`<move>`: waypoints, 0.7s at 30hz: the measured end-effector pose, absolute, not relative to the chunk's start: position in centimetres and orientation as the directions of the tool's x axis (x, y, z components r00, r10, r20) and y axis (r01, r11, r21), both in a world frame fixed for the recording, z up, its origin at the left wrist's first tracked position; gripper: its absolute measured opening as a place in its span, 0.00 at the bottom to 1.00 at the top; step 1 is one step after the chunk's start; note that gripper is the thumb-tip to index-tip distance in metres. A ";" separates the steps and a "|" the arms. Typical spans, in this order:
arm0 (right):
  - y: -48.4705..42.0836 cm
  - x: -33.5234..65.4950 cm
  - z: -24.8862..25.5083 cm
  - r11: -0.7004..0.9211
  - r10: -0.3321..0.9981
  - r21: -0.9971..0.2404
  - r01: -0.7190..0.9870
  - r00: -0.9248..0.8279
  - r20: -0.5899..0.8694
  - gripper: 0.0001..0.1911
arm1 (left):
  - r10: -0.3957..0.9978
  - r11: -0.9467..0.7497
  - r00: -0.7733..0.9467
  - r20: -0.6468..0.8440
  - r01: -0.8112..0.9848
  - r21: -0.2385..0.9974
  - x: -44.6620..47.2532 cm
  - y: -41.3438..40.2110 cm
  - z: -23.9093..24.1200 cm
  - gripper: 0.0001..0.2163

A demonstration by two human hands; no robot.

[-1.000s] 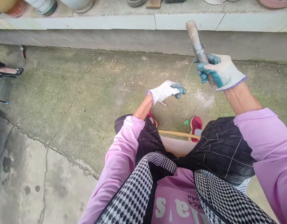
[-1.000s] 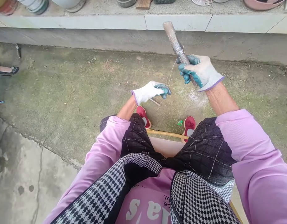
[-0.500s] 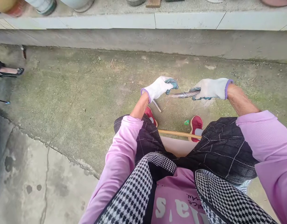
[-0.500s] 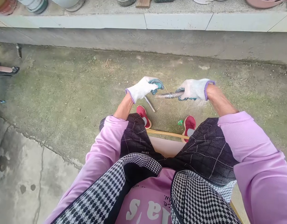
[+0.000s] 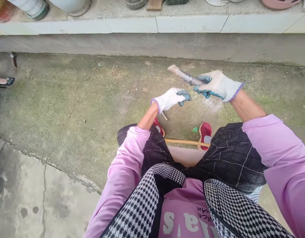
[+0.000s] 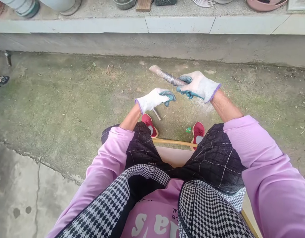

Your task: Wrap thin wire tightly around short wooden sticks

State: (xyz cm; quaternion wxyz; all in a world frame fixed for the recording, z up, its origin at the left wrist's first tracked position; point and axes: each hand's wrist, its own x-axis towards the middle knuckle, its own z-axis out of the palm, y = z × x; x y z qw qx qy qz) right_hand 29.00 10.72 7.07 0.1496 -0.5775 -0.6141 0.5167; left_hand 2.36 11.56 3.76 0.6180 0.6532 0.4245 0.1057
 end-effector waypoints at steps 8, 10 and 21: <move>11.7 27.7 6.1 0.099 0.814 -0.189 0.977 -0.189 -0.549 0.22 | 0.770 0.102 0.487 -0.413 0.544 0.833 1.3 12.3 3.8 0.03; 11.5 27.6 6.2 0.119 0.774 -0.141 0.983 -0.181 -0.607 0.19 | 0.794 0.089 0.465 -0.391 0.548 0.832 0.9 12.6 3.5 0.04; 9.2 28.1 8.9 -0.131 0.576 -0.673 0.728 -0.497 -0.649 0.20 | 0.796 0.157 0.486 -0.362 0.412 0.897 1.3 12.9 3.5 0.05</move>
